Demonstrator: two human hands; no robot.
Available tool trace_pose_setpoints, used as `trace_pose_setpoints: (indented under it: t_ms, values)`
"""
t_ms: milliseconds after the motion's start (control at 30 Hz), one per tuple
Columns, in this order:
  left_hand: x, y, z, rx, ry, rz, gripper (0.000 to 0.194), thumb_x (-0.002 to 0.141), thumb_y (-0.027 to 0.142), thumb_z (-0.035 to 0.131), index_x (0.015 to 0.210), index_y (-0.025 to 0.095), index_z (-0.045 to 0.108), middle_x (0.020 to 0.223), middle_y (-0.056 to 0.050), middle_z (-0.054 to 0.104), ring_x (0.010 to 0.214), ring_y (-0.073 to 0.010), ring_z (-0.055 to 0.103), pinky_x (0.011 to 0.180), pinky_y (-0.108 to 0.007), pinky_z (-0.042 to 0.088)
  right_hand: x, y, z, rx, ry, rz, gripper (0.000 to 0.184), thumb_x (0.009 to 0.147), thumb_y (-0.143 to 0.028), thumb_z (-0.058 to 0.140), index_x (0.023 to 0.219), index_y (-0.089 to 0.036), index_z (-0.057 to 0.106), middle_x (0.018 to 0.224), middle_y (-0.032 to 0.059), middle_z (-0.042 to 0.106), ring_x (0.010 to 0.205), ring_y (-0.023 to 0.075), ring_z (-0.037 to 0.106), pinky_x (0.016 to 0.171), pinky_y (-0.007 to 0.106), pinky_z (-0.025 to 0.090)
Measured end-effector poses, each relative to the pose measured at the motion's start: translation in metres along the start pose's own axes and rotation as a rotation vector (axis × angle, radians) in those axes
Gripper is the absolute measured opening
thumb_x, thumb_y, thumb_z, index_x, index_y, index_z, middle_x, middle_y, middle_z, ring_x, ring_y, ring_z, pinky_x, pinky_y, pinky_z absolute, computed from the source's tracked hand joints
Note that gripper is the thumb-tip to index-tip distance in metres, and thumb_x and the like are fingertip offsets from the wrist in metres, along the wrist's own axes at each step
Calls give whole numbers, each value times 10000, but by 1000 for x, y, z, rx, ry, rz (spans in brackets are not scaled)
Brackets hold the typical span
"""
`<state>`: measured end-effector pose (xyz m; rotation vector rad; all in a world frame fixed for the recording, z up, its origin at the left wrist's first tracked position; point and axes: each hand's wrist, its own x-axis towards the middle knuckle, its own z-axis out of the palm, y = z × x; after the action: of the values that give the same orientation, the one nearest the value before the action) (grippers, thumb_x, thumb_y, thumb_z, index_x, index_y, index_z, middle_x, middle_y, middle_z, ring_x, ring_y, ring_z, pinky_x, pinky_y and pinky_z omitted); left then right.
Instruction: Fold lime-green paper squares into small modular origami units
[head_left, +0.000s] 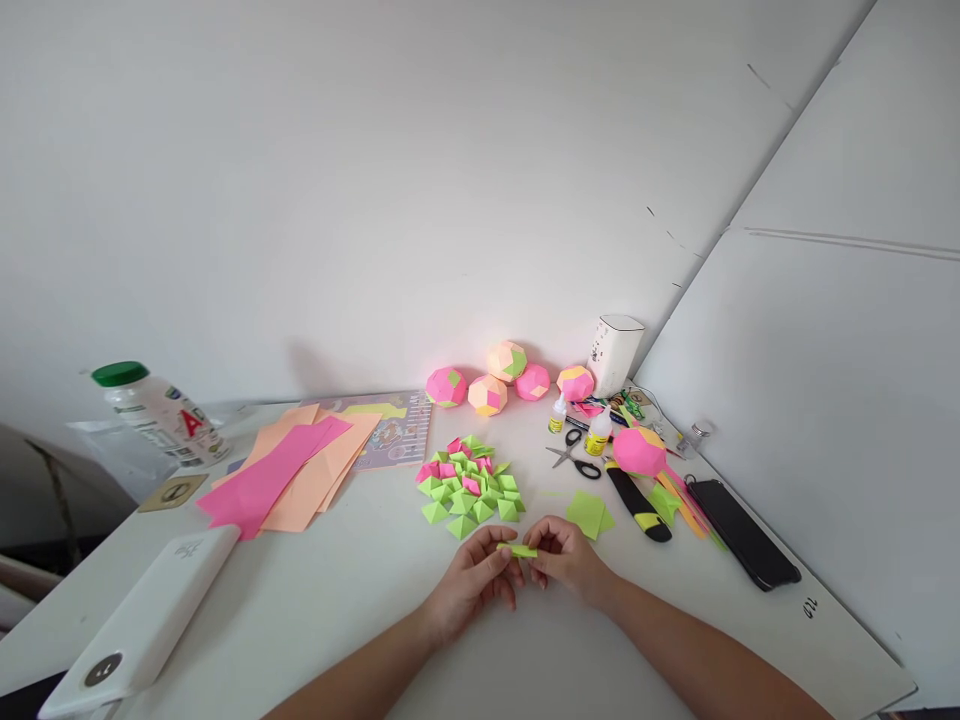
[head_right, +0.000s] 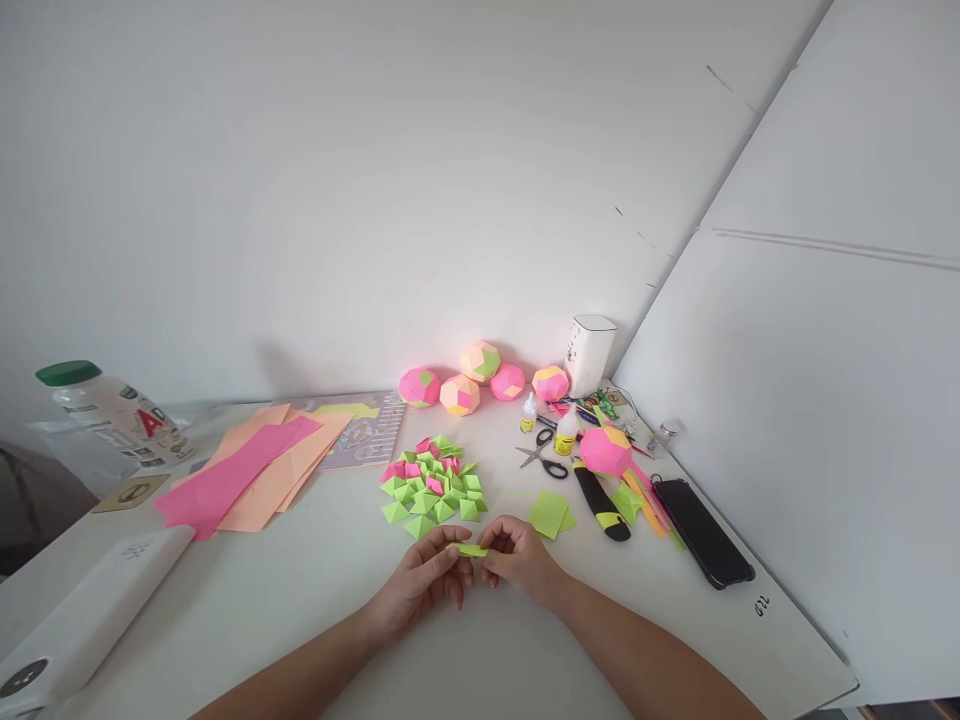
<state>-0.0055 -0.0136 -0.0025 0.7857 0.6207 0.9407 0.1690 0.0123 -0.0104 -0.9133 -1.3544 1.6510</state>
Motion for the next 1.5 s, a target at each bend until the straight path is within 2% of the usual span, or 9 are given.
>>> trace_pose_setpoints:
  t_ms: [400,800,1167,1500]
  values:
    - [0,2,4,29,-1,-1,308,744,359,660,927,148,531,639,-23,611,614,-161,594,479,-244,472,1,0,1,5,-3,29,286,662,-347,727,710,-153,523,541,-32,584,421,89,526,408,205,404]
    - [0,3,4,82,-23,15,379,692,362,706,976,151,568,708,-32,620,661,-176,596,501,-257,463,0,-1,1,13,-16,31,269,669,-328,718,724,-161,513,508,-40,580,417,91,517,412,207,400]
    - [-1,4,6,104,-29,9,364,703,355,701,976,150,574,717,-46,639,676,-182,605,517,-257,468,-2,-9,4,-16,-13,62,266,664,-319,717,724,-167,506,510,-42,580,434,98,528,422,207,388]
    - [-2,6,9,103,-51,9,332,719,344,688,961,155,562,705,-36,643,652,-173,614,520,-251,460,-2,-5,3,-20,-13,47,231,666,-277,709,731,-170,514,516,-53,557,437,96,522,418,206,391]
